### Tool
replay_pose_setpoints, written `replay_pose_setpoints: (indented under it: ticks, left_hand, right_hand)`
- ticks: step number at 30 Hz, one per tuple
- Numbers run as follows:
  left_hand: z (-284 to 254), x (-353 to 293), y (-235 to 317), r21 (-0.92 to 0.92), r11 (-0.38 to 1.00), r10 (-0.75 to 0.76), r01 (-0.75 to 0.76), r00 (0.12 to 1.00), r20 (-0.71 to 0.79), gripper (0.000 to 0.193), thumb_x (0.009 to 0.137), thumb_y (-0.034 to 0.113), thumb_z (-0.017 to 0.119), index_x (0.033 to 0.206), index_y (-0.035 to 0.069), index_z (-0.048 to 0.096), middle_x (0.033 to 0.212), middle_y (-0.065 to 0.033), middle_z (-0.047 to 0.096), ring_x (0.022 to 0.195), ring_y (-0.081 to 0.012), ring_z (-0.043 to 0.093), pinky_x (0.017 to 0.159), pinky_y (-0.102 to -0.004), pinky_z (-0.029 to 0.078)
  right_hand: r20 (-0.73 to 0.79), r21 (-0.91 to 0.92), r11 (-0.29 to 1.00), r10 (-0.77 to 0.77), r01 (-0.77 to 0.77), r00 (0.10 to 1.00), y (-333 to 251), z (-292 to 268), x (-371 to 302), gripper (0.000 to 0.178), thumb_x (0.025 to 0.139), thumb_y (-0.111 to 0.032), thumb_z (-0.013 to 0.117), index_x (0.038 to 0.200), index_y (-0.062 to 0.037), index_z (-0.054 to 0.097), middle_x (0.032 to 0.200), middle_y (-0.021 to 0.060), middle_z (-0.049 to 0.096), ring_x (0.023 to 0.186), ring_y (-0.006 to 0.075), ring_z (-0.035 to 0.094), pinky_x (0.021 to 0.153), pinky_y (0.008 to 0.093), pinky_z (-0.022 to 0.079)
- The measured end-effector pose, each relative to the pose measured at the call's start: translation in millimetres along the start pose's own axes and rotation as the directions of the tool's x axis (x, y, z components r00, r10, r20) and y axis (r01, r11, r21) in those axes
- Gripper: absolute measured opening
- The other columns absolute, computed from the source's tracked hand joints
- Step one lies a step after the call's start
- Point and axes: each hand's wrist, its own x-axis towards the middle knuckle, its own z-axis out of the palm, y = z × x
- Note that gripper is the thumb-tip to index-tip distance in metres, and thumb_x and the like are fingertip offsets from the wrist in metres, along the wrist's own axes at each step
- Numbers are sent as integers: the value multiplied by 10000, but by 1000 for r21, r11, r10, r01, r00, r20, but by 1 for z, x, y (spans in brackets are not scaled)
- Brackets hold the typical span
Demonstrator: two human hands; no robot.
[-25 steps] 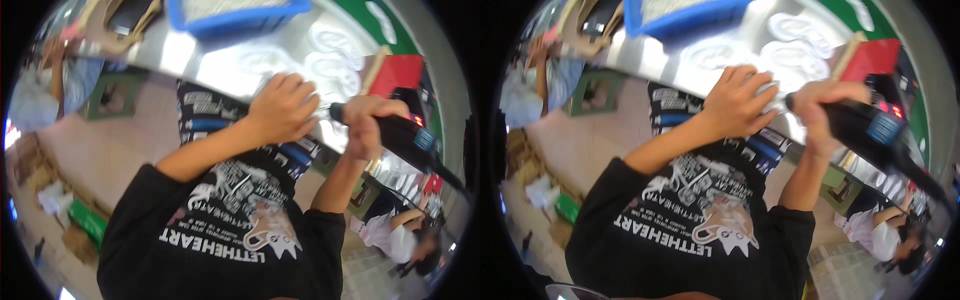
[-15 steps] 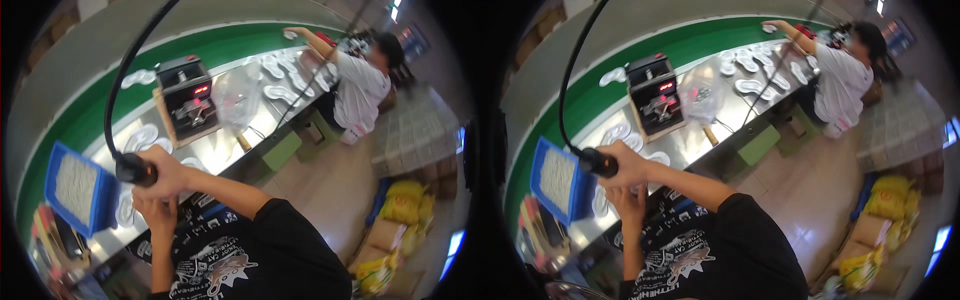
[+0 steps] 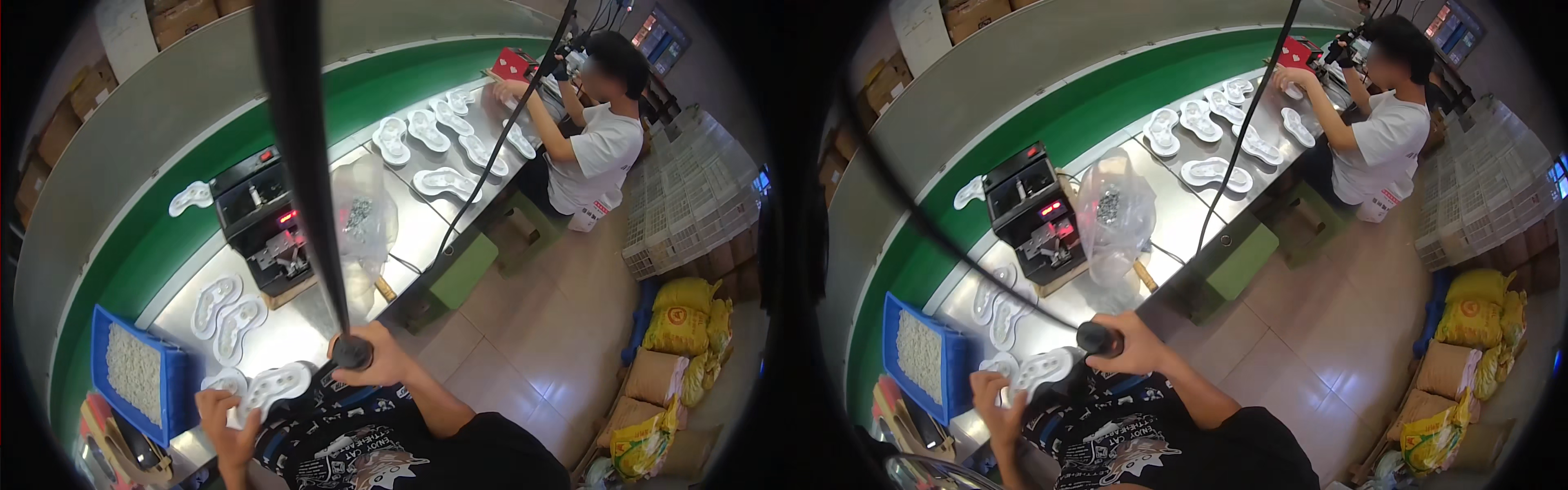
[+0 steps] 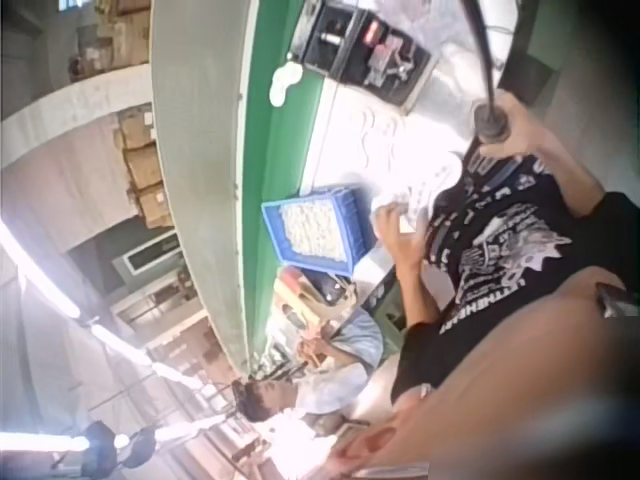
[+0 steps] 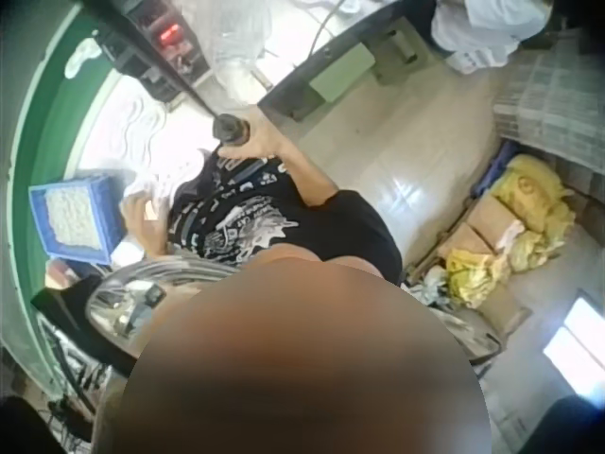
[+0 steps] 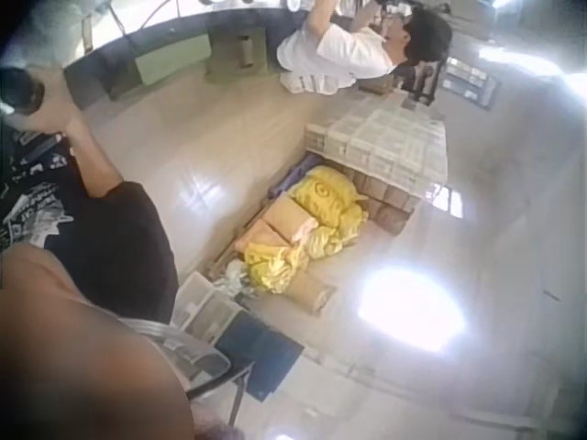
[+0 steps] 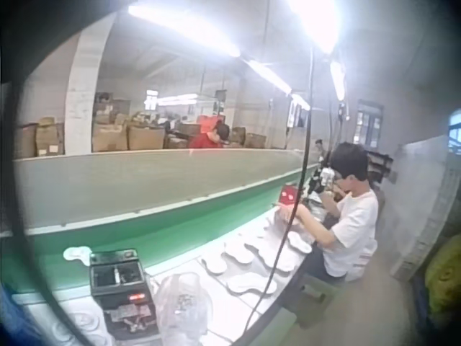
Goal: Assemble small plastic components into a base frame and secure them using an electric screwdriver.
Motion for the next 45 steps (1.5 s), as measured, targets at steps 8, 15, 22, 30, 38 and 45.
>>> replay_pose_setpoints:
  ticks: [8,15,22,30,38,45]
  left_hand:
    - [-15,150,-68,286,957,57,46,938,-341,248,803,191,778,864,-6,640,822,-150,595,804,-322,582,743,-430,454]
    - [49,268,-162,607,525,-401,596,803,-441,443,792,212,707,1174,13,603,1164,-206,624,1101,-407,594,899,-535,486]
    - [71,362,-173,698,629,-117,341,930,-348,398,815,176,655,1198,71,632,1143,-199,643,1088,-407,598,868,-541,478]
    - [14,395,-306,760,630,-18,-161,975,222,525,747,70,740,1254,166,641,1135,-146,678,1095,-366,637,913,-509,519]
    - [39,400,-186,719,654,-35,-233,941,336,478,775,63,733,1236,118,620,1093,-143,704,1123,-359,617,1001,-539,416]
    - [-41,315,-58,644,648,178,-406,903,391,422,726,131,770,1126,46,666,1005,-177,679,1052,-357,593,1014,-482,389]
  right_hand:
    - [-191,409,910,155,-65,969,54,-22,5,402,790,37,782,1138,-15,586,804,82,654,688,149,639,607,275,528]
    - [-238,402,908,-17,115,971,59,-47,-2,472,804,-62,830,1154,-28,515,785,60,598,647,150,570,627,275,483]
    - [-276,285,952,-34,115,961,48,-48,-15,479,801,-71,792,1168,-23,487,716,49,533,598,154,527,587,285,467]
    - [-294,279,958,153,-69,943,61,-53,-5,453,762,49,820,1143,-24,585,805,57,641,706,106,591,622,254,474]
    - [-371,145,989,52,3,927,40,-64,-7,375,754,21,847,1079,-10,664,770,-5,664,668,36,559,594,209,433]
    - [-389,143,990,42,16,920,41,-61,13,373,742,26,835,1070,2,660,761,12,662,660,60,599,595,220,469]
